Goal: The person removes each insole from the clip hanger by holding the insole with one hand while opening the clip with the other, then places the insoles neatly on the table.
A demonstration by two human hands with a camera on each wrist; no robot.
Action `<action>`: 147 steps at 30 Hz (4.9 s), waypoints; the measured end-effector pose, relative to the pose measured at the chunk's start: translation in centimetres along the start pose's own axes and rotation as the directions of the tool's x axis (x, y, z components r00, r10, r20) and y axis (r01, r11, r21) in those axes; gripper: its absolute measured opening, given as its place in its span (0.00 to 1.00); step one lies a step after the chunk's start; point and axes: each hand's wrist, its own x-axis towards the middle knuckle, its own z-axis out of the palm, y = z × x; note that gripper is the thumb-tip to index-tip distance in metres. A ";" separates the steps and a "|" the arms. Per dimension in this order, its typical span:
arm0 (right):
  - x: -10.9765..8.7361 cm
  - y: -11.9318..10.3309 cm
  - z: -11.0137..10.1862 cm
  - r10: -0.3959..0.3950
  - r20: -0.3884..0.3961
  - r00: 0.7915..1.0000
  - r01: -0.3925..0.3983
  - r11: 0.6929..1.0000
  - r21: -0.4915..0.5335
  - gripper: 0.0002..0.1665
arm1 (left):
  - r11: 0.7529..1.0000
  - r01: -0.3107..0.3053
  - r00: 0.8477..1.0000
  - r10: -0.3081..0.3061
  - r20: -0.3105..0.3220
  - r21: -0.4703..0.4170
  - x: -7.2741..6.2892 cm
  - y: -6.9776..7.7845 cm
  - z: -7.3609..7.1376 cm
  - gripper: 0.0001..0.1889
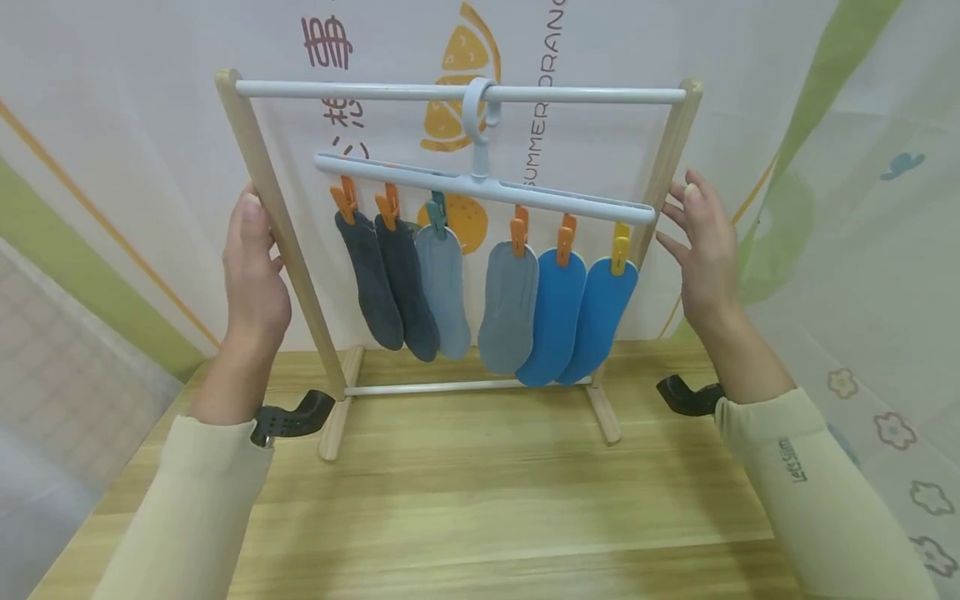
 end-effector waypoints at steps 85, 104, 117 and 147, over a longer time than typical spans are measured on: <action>-2.5 5.1 0.5 -0.168 0.003 0.986 0.159 0.927 -0.340 0.25 | 0.677 0.727 0.657 -0.638 0.402 -0.114 -13.1 -11.3 29.5 0.49; -3.0 5.9 0.3 -0.150 -0.005 0.989 0.140 0.935 -0.325 0.23 | 0.642 0.703 0.712 -0.642 0.285 -0.307 -12.3 -10.9 30.0 0.40; -3.4 6.2 -0.1 -0.135 -0.015 0.991 0.123 0.937 -0.328 0.24 | 0.758 0.634 0.758 -0.571 0.316 -0.151 -12.8 -11.0 29.9 0.26; -6.1 5.9 1.1 -0.197 -0.093 0.976 0.173 0.960 -0.218 0.21 | 0.803 0.561 0.801 -0.464 0.379 -0.203 -17.3 -9.5 24.4 0.17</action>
